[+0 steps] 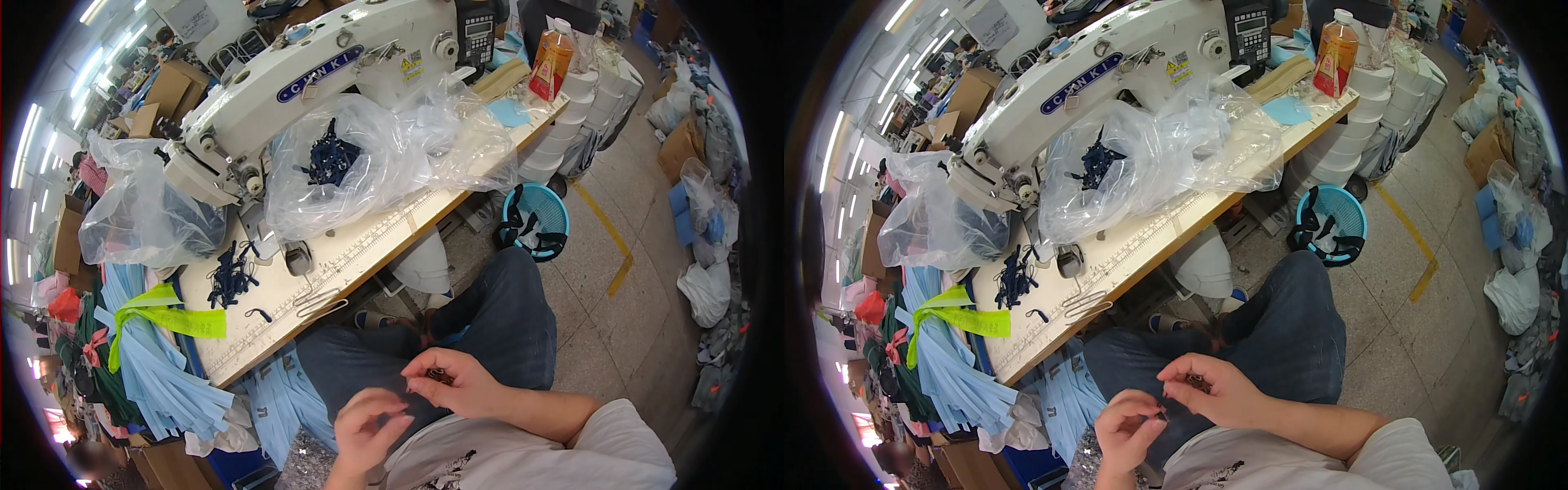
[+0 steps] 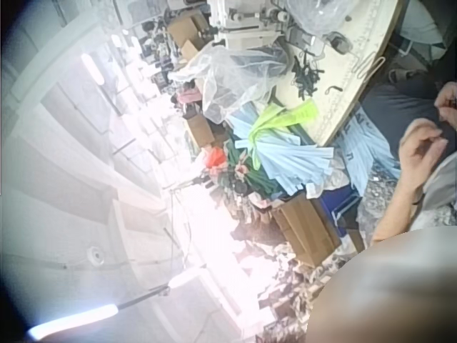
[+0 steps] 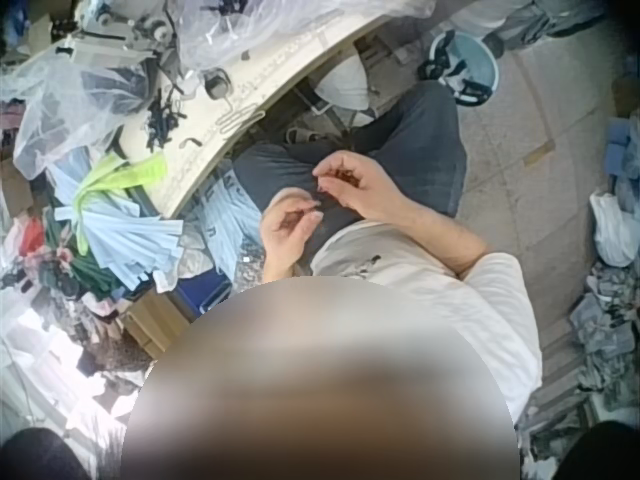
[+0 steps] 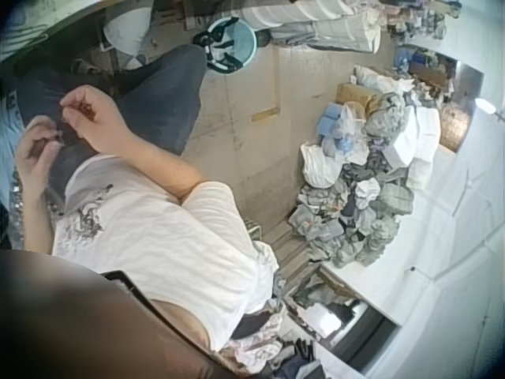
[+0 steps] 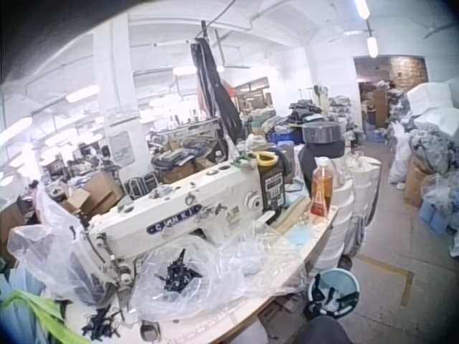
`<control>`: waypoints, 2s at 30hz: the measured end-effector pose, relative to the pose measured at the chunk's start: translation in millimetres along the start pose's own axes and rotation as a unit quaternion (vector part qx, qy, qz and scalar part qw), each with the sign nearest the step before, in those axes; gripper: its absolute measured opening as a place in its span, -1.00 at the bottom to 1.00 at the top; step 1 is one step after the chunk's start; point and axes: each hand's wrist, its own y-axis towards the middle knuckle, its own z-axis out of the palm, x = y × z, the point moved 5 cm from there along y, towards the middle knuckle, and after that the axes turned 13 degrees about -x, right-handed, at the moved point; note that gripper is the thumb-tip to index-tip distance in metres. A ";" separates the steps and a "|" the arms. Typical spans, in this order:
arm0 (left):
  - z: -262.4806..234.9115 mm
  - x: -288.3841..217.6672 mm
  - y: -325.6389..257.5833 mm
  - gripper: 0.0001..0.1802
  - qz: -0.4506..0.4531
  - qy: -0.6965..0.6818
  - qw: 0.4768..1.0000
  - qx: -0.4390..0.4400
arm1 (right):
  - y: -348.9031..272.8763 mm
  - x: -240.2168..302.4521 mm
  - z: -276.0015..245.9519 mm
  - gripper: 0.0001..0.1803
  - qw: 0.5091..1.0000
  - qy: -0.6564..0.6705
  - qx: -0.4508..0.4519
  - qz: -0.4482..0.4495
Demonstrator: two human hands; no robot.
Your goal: Assembling small metal hardware components by hand at a workbench.
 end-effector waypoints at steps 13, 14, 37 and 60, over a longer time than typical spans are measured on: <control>5.9 5.5 1.7 -0.80 -0.126 -0.046 0.990 -0.051 | -2.5 -0.2 -0.3 -0.81 0.997 -0.026 -0.015 -0.071; 4.5 6.2 2.2 -0.80 -0.126 -0.046 0.990 -0.050 | -2.5 1.2 -0.3 -0.79 0.996 -0.022 -0.024 -0.080; 4.2 5.6 3.4 -0.81 -0.140 -0.054 0.982 -0.117 | 4.9 -8.7 3.1 -0.83 0.998 -0.014 0.057 -0.008; 4.7 27.5 -6.9 -0.81 -0.092 -0.331 0.937 -0.060 | 11.8 -23.1 9.7 -0.78 0.970 0.186 -0.012 0.159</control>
